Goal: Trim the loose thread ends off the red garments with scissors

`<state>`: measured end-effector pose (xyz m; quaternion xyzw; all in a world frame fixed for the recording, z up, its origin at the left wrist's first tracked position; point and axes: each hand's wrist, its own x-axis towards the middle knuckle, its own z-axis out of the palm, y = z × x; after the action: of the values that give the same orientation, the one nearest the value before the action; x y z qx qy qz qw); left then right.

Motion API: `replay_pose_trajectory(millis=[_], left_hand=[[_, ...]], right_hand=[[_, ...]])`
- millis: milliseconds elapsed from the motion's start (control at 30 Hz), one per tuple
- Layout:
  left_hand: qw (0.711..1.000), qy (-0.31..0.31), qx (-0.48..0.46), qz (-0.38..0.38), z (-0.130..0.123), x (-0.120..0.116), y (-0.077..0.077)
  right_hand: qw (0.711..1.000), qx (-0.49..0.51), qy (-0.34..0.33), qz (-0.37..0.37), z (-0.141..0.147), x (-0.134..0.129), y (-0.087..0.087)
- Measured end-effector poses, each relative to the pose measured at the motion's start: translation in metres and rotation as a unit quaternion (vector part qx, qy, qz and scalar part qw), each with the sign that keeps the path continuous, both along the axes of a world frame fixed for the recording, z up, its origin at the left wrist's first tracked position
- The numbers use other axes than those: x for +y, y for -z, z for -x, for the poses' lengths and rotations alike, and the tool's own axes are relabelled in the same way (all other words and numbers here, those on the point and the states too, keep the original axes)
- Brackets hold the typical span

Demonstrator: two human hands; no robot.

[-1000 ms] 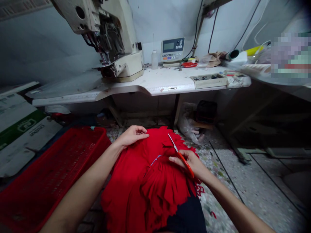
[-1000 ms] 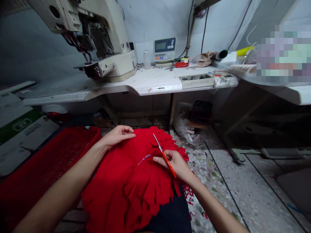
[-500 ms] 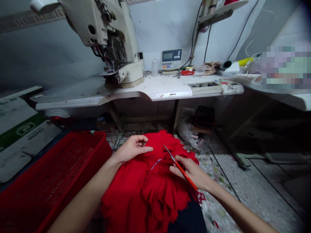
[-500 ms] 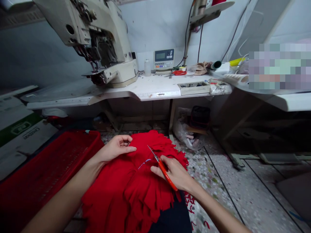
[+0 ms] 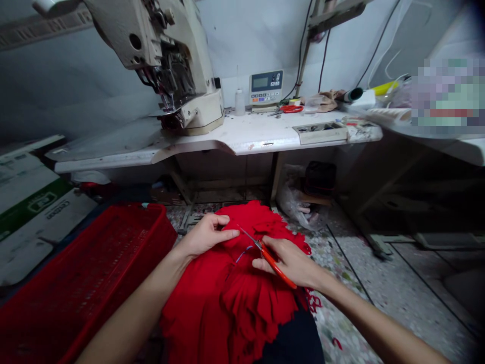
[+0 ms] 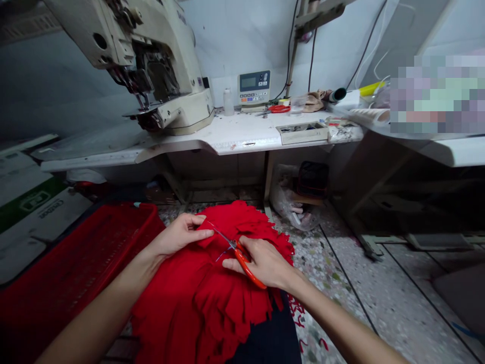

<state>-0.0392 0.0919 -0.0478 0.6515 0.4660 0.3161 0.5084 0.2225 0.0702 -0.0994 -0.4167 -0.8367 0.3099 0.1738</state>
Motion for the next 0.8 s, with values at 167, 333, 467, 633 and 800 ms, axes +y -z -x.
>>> replay_pose_trajectory(millis=[167,333,467,633,800], left_hand=[[1.0,0.024,0.01,0.0,0.0,0.0,0.002],[0.999,0.021,-0.011,0.024,0.0,-0.001,0.005],[0.997,0.023,-0.055,0.048,0.0,-0.001,0.009],[0.996,0.036,-0.058,0.062,0.001,-0.004,0.01],[0.996,0.066,-0.048,0.037,0.0,-0.004,0.009]], right_hand=[[1.0,0.005,-0.006,-0.001,0.002,0.004,0.0],[0.999,0.041,0.018,0.011,0.001,0.01,0.014],[0.996,0.059,0.057,0.035,-0.002,0.012,0.024],[1.0,0.015,0.022,-0.012,-0.003,0.009,0.014],[0.999,-0.019,-0.015,-0.034,0.005,0.013,0.001]])
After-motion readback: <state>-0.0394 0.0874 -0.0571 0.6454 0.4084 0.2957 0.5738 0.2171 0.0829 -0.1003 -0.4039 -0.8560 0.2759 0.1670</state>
